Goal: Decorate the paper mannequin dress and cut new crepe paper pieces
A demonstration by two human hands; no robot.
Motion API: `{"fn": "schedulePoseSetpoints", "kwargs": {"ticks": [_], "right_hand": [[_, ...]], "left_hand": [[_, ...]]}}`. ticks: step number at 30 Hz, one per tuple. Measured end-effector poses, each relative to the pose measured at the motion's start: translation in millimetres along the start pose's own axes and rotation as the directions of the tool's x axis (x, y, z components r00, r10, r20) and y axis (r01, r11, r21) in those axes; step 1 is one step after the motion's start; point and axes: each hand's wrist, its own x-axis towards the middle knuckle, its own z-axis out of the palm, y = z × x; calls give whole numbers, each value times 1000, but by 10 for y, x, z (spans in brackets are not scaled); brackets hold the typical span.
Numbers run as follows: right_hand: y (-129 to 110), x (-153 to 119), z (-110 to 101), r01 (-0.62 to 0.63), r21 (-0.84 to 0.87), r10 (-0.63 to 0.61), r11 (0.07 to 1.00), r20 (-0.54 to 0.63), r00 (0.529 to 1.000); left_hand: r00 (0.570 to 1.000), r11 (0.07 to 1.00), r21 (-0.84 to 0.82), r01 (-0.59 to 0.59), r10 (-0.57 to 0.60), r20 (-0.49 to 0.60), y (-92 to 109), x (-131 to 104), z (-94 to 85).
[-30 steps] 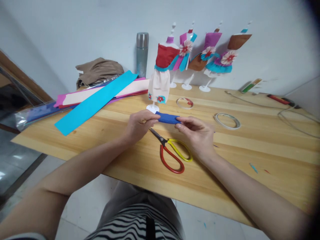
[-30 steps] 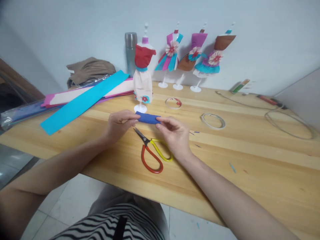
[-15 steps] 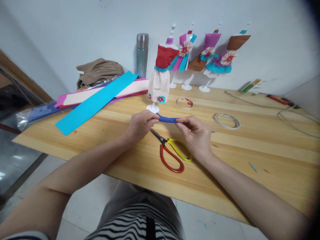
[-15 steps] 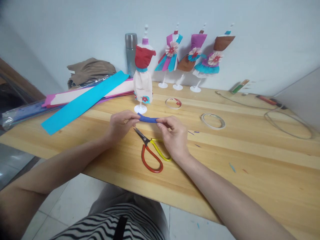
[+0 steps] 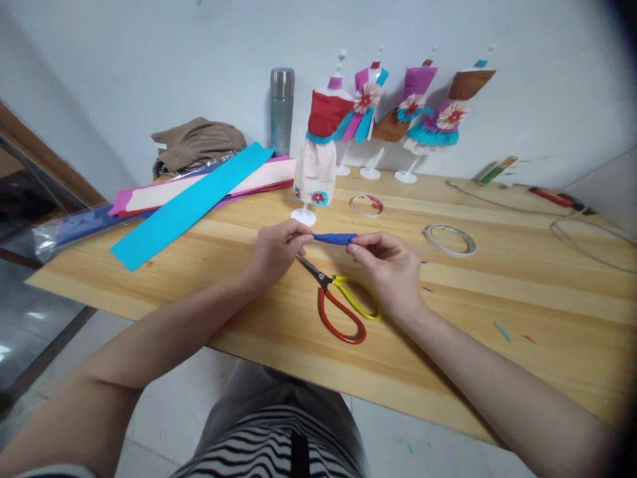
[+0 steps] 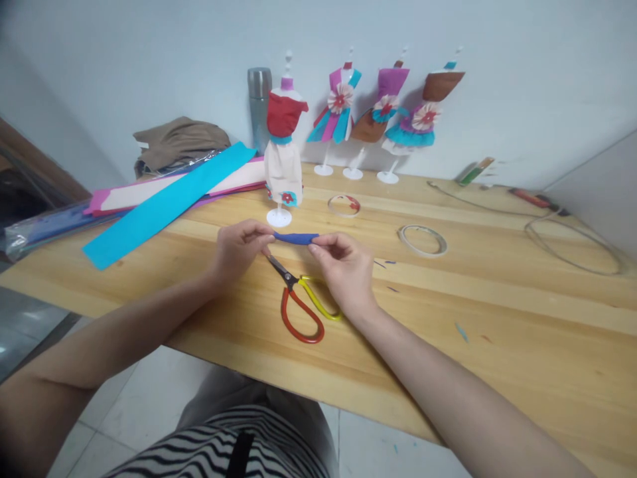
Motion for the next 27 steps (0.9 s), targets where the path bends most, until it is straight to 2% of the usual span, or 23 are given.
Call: {"fn": "schedulePoseSetpoints", "kwargs": {"ticks": [5,11,19,27], "right_hand": [[-11,15,-8,-28,90,31,995,-35,999],[-5,20,-6,-53,141,59,989,-39,997],[-24,10,11,-77,165,84,983,-36,996],[-9,18,-4,-37,117,40,992,-20,999]], "left_hand": [[994,976,-189,107,-103,30,1,-14,19],[995,965,-242,98,-101,2,-19,0,29],[976,924,-329,195,-215,-25,44,-14,46],[992,937,-327,118,-126,-1,11,-7,50]]}}
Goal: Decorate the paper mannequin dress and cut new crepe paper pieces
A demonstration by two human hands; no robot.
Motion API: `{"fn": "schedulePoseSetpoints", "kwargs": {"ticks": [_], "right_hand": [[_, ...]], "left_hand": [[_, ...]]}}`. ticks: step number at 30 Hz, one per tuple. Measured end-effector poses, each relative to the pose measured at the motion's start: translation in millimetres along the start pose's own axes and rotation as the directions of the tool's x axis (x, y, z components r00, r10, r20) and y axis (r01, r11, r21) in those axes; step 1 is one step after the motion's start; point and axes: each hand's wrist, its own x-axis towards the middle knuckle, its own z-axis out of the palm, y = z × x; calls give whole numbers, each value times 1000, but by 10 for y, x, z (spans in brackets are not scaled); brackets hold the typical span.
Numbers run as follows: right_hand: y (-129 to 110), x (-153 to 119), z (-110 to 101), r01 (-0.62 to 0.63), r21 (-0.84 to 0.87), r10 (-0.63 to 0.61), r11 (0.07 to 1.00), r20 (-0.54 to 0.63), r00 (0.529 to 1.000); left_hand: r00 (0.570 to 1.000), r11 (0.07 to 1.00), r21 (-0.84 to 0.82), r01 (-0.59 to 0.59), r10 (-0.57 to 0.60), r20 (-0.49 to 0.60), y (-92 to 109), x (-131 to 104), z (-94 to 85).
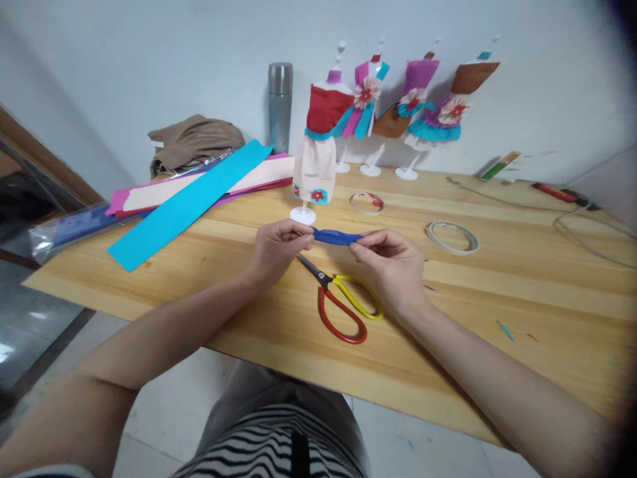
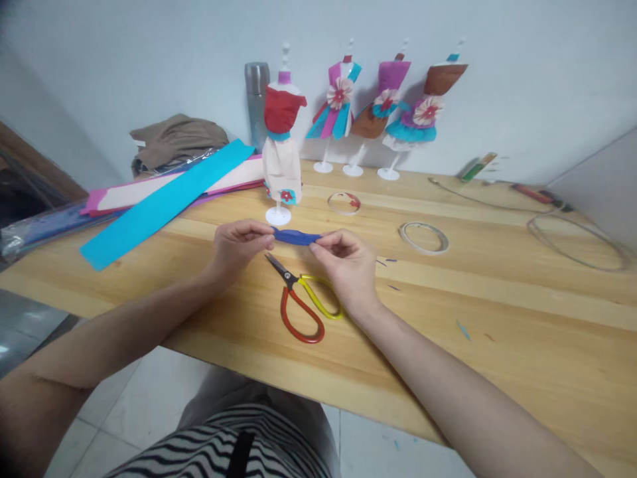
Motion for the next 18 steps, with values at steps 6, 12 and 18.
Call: {"fn": "schedulePoseSetpoints", "kwargs": {"ticks": [6,12,18], "right_hand": [[-3,-11,-7,26,-2,-26,1000,23,999],[46,-5,-10,63,-15,-62,998,36,997],[66,-9,-4,78,-33,-77,996,33,997]], "left_hand": [[998,997,56,-55,56,-10,0,1,0],[991,981,152,-118,126,-40,-73,7,-21],[936,853,399,-337,348,48,-100,42,-73]]}}
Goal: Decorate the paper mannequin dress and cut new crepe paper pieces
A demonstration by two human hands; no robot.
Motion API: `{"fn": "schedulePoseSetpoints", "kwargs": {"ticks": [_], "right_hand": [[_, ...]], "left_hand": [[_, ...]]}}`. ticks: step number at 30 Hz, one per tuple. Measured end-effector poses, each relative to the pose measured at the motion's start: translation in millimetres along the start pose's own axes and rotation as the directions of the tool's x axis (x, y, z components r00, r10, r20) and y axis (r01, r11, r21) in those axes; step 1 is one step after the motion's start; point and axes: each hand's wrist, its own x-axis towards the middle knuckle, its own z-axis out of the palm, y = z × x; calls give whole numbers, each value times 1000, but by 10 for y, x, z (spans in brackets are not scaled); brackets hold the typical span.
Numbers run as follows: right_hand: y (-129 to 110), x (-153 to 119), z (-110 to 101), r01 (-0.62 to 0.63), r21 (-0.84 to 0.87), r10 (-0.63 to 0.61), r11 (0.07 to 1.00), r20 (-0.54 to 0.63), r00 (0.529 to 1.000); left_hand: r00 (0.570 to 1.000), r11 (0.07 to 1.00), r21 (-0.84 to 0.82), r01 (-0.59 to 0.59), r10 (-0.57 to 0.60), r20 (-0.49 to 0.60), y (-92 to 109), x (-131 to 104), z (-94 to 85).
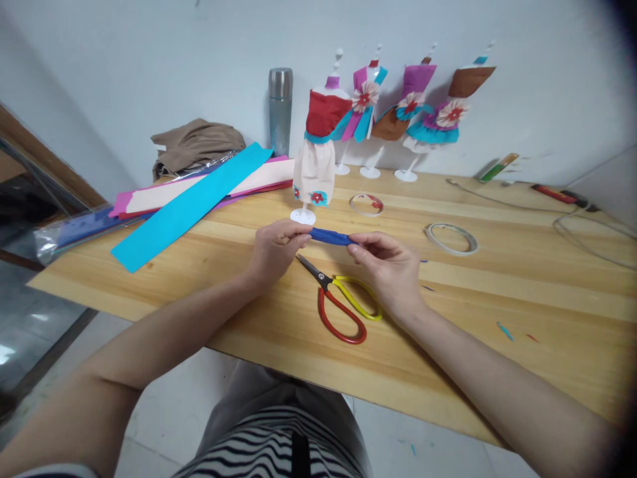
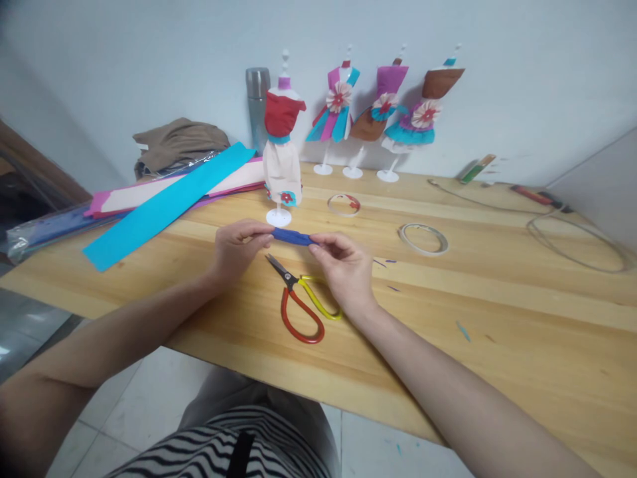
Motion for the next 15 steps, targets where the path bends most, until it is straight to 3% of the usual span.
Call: {"fn": "schedulePoseSetpoints", "kwargs": {"ticks": [7,15], "right_hand": [[81,3,-11,53,-74,-54,996,-4,999],[146,28,-30,181,-291,-185,939,15,983]], "left_hand": [[958,928,239,-286,276,77,-76,27,-25],[900,825,365,-432,417,124,-108,26,12]]}}
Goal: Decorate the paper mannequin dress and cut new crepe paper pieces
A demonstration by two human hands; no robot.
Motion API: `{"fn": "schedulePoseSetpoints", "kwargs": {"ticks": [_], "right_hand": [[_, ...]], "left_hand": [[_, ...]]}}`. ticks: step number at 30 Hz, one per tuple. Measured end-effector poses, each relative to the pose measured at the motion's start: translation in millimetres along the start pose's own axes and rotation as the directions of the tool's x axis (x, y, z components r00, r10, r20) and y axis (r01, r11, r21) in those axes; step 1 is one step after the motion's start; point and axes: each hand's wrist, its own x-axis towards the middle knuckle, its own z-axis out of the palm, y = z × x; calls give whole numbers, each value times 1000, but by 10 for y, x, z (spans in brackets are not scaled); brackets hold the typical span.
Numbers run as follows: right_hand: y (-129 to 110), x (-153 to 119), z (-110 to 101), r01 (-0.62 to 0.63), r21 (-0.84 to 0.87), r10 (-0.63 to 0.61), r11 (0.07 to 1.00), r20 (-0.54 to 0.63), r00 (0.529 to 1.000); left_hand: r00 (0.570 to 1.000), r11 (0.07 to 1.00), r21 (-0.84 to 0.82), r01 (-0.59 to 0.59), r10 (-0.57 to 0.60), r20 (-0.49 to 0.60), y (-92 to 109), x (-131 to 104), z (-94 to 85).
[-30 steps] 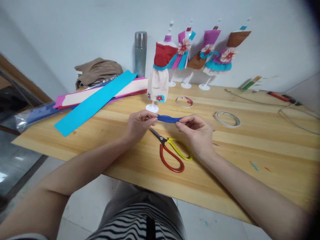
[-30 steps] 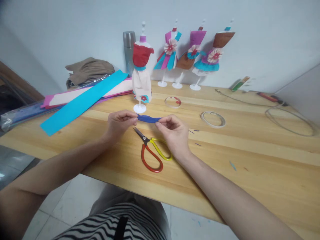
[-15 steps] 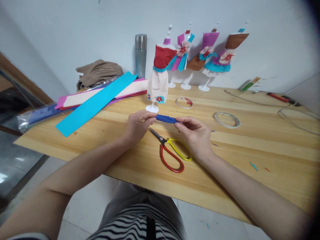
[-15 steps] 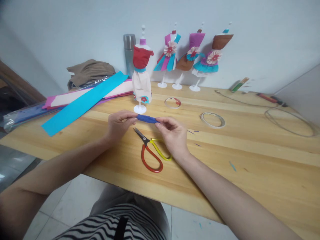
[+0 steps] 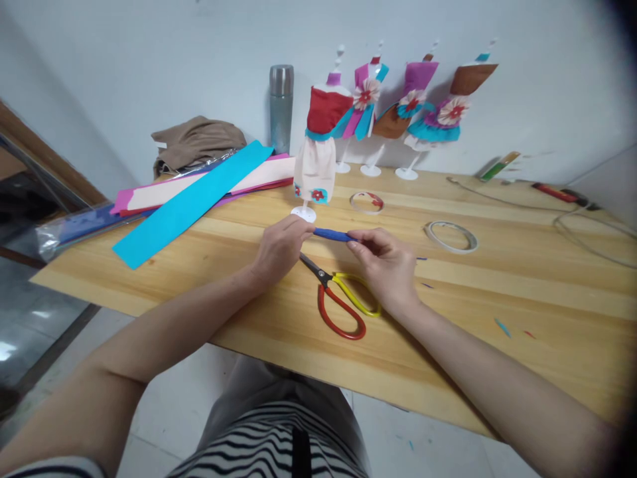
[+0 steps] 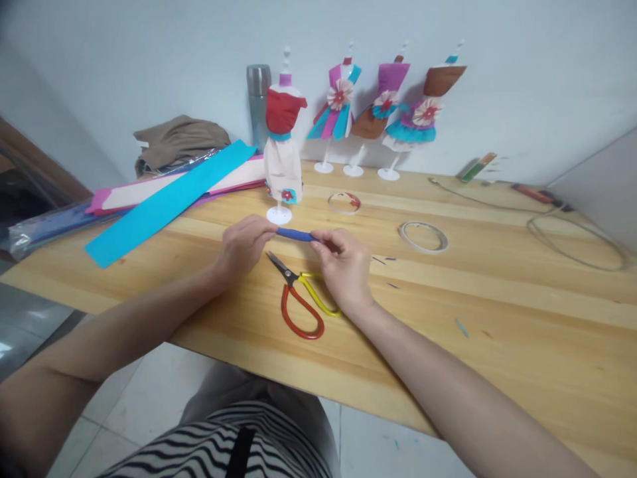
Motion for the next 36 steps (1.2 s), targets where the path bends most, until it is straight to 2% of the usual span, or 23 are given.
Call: {"fn": "schedulePoseSetpoints", "kwargs": {"ticks": [4,10,15,19,22,25,27,31,36], "right_hand": [[-41,26,-25,95,-139,-88,986,55,995],[-107,36,-60,125,-211,-109,969,86,990],[-94,15,-48,-14,-61,17,998,54,998],[-93,19,-25,-143,142,140,980,26,990],[-123,31,-23,-185,220,185,958,20,983],[-150,40,-28,-195,256,197,947,17,980],[-159,43,-30,-199,276,201,940,21,979],[-171,39,-27,-219,302,220,928,32,975],[-172,31,-13,-278,334,279,901,45,959]], "left_hand": [[1000,999,34,-29,29,6,-8,9,17],[997,994,99,42,-49,66,3,17,8],[963,970,46,239,-243,116,67,22,-51],[901,885,-186,426,-398,171,119,42,-92],[888,831,-312,460,-430,162,127,57,-96],[891,829,-329,452,-440,115,118,61,-84],[878,811,-343,474,-466,110,116,61,-71],[824,717,-425,553,-545,152,146,75,-55],[705,507,-536,675,-658,266,209,109,-68]]}}
